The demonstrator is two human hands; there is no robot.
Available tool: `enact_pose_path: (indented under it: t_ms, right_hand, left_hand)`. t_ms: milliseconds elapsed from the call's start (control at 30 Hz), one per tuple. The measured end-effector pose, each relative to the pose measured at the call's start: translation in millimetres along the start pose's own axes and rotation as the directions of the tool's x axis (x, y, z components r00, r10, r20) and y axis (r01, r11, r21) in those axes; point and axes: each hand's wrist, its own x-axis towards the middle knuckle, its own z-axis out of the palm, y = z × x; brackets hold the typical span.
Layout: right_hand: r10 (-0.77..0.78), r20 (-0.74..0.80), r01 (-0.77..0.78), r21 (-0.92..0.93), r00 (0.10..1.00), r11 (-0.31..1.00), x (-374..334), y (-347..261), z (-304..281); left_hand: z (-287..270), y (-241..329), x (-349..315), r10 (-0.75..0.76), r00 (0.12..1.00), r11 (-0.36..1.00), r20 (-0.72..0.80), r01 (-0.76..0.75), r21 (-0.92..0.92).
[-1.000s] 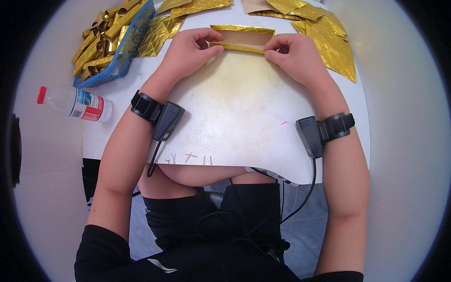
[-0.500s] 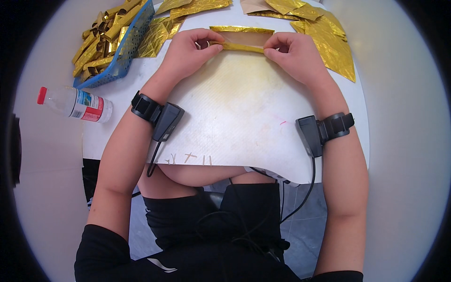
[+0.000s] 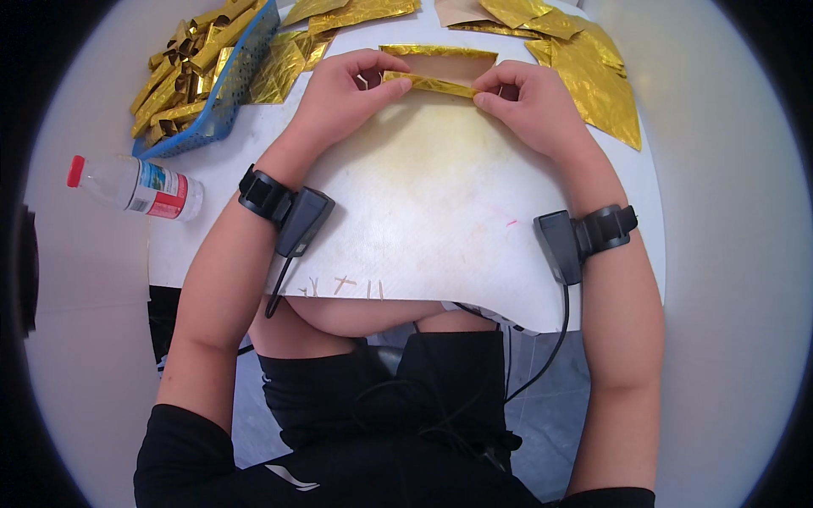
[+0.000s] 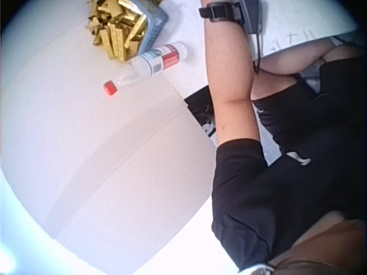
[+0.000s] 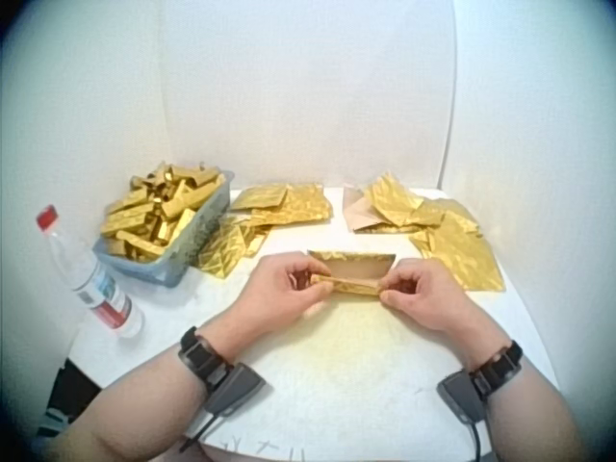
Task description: Folding small rectangular sheets of gold-colored paper into narrow strips or smaller folds.
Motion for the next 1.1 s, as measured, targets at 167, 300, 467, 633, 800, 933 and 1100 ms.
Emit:
enact_pose_path:
  t_ms: [167,300,467,633,800,933,1100]
  right_hand:
    - [-0.012,0.01,0.012,-0.003,1.0,1.0,1,-3,-1]
    - [0.002,-0.015,-0.002,0.027,1.0,1.0,1,0,2]
    - [0.007,-0.014,-0.005,0.132,1.0,0.991,2,2,2]
    - [-0.068,-0.023,0.067,-0.067,0.997,0.996,-1,-16,0]
    - [-0.089,-0.05,0.086,-0.059,0.995,0.995,0,-5,-1]
    - [-0.085,-0.025,0.084,-0.053,0.996,0.995,1,-4,-2]
    - [-0.109,-0.026,0.107,-0.042,0.994,0.993,2,-2,-3]
  left_hand:
    - [1,-8,2,0.043,0.999,0.999,-0.029,-0.043,-0.007]
    - [2,-5,2,0.055,0.998,0.998,-0.032,-0.054,0.02]
    - [4,-11,4,0.019,0.999,0.995,-0.03,-0.022,-0.098]
    - [1,-17,5,-0.036,0.999,0.979,-0.009,0.034,-0.203]
    - [2,-13,6,-0.092,0.996,0.966,0.02,0.094,-0.242]
    - [1,-13,4,-0.094,0.995,0.972,0.033,0.098,-0.214]
    - [3,-6,2,-0.076,0.997,0.978,0.027,0.08,-0.192]
